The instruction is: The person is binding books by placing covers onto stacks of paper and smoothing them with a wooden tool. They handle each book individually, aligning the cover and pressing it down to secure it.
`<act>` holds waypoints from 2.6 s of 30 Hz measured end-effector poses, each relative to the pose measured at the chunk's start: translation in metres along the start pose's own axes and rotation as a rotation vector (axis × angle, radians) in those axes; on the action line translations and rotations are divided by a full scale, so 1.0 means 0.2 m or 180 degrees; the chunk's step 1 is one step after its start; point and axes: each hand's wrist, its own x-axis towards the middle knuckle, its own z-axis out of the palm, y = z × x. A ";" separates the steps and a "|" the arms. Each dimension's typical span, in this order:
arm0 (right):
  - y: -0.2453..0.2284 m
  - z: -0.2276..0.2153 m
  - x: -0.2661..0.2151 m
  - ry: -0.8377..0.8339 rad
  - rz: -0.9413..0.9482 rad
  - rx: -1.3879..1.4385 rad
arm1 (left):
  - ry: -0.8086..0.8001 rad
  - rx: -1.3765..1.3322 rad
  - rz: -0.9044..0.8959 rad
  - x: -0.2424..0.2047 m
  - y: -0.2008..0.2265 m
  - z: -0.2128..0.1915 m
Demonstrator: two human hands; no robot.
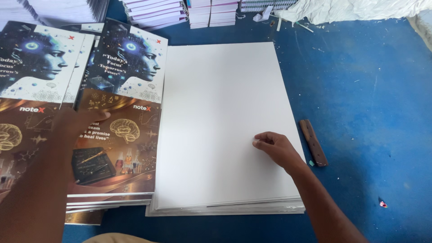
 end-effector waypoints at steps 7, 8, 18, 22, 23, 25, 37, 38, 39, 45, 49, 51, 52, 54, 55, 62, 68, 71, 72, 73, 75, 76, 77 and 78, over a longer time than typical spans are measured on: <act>-0.01 0.00 0.00 -0.0010 0.0031 -0.0048 | -0.0166 -0.0582 -0.0206 -0.05 0.10 0.01; 0.00 0.00 0.00 0.0005 0.0044 -0.0055 | -0.0214 -0.0671 -0.0187 -0.06 0.10 0.02; 0.02 0.00 0.01 -0.0016 -0.0031 0.0010 | 0.0216 0.0006 0.0439 -0.14 0.15 -0.05; 0.02 0.00 0.01 -0.0008 -0.0055 -0.0029 | 0.0273 0.0072 0.0413 -0.18 0.18 -0.11; 0.02 0.00 0.01 -0.0001 -0.0036 -0.0053 | 0.0393 0.0254 0.0484 -0.18 0.20 -0.14; 0.01 0.00 0.01 -0.0001 -0.0003 -0.0083 | 0.0521 0.0516 0.0552 -0.19 0.22 -0.20; 0.03 0.00 0.02 0.0004 -0.0074 -0.0149 | 0.0133 -0.0720 0.0897 -0.11 0.07 -0.55; 0.03 0.00 0.02 0.0009 -0.0045 -0.0179 | 0.0168 -0.0666 0.0734 -0.06 0.05 -0.57; 0.03 0.00 0.02 -0.0002 -0.0044 -0.0176 | 0.0204 -0.0610 0.0569 0.00 0.02 -0.59; 0.02 0.01 0.02 0.0010 0.0030 -0.0216 | 0.0000 -0.0634 0.0177 0.28 -0.16 -0.58; 0.03 0.01 0.02 0.0017 -0.0009 -0.0184 | 0.0077 -0.0319 0.0169 0.34 -0.22 -0.54; 0.03 0.00 0.02 0.0011 -0.0044 -0.0145 | 0.0113 -0.0159 0.0160 0.34 -0.23 -0.53; 0.04 0.00 0.02 0.0002 -0.0053 -0.0133 | 0.0131 -0.0086 0.0156 0.34 -0.23 -0.52; 0.04 0.01 0.02 0.0004 -0.0047 -0.0142 | 0.0163 0.0064 0.0159 0.33 -0.24 -0.51; 0.04 0.01 0.02 0.0016 -0.0031 -0.0164 | 0.0175 0.0132 0.0164 0.33 -0.25 -0.51; 0.05 0.01 0.03 0.0020 -0.0040 -0.0270 | 0.0250 0.0519 0.0200 0.38 -0.29 -0.54; 0.06 0.01 0.05 0.0056 -0.0049 -0.0258 | 0.0258 0.0802 0.0204 0.45 -0.38 -0.52; 0.06 0.02 0.04 0.0051 0.0005 -0.0255 | 0.0241 0.0920 0.0219 0.48 -0.42 -0.48; 0.06 0.02 0.04 0.0054 0.0025 -0.0268 | 0.0238 0.0956 0.0223 0.49 -0.44 -0.47; 0.06 0.02 0.04 0.0064 0.0045 -0.0280 | 0.0228 0.0997 0.0226 0.50 -0.44 -0.46; 0.06 0.02 0.04 0.0060 0.0060 -0.0281 | 0.0223 0.1074 0.0244 0.52 -0.47 -0.45; 0.06 0.02 0.05 0.0045 0.0054 -0.0270 | 0.0215 0.1116 0.0248 0.53 -0.48 -0.45; 0.06 0.02 0.05 0.0036 0.0048 -0.0251 | 0.0212 0.1157 0.0264 0.54 -0.49 -0.45; 0.06 0.03 0.05 0.0046 0.0049 -0.0275 | 0.0219 0.1205 0.0277 0.55 -0.49 -0.46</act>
